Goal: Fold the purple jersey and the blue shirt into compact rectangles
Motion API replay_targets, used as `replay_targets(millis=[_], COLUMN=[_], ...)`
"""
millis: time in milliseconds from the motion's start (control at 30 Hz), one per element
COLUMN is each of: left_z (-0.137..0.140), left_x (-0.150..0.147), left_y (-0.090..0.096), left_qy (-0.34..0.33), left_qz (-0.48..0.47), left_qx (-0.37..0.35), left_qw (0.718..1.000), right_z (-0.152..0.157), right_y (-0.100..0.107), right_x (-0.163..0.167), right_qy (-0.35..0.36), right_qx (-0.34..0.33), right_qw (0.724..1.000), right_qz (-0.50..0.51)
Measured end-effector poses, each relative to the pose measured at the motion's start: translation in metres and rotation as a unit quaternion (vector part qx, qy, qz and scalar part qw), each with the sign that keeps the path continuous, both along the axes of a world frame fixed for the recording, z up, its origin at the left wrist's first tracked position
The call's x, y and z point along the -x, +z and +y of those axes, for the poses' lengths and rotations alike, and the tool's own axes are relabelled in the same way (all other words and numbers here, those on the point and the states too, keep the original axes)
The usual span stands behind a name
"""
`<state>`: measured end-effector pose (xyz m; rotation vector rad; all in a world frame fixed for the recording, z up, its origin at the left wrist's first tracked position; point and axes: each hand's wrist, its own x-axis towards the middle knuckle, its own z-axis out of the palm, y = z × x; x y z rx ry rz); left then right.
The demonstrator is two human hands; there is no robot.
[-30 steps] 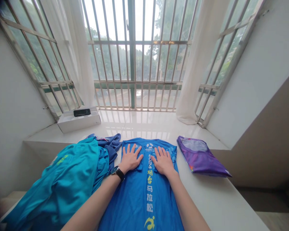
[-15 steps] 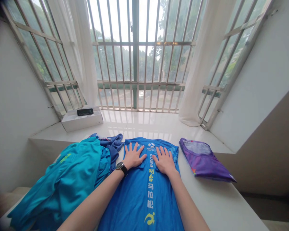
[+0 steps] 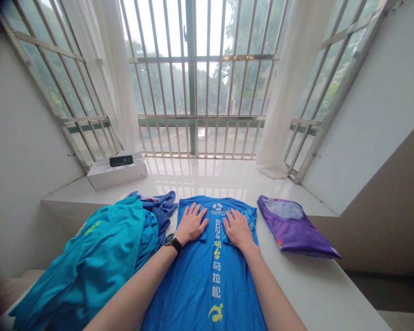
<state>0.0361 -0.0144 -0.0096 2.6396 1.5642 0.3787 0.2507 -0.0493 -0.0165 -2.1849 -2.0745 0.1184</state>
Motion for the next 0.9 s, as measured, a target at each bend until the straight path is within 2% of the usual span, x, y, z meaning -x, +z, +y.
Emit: replay_targets(millis=[233, 900], left_z=[0.0032, 0.0017], left_x=[-0.001, -0.0014], left_y=[-0.0044, -0.003], left_qy=[-0.002, -0.007], left_qz=[0.006, 0.009], left_qx=[0.013, 0.011], left_qw=[1.0, 1.0], right_z=[-0.0003, 0.0011], right_y=[-0.0014, -0.0051], right_x=[0.0038, 0.0008], right_qy=[0.003, 0.017], right_qx=[0.042, 0.033], right_qw=[0.999, 0.999], right_qz=[-0.035, -0.024])
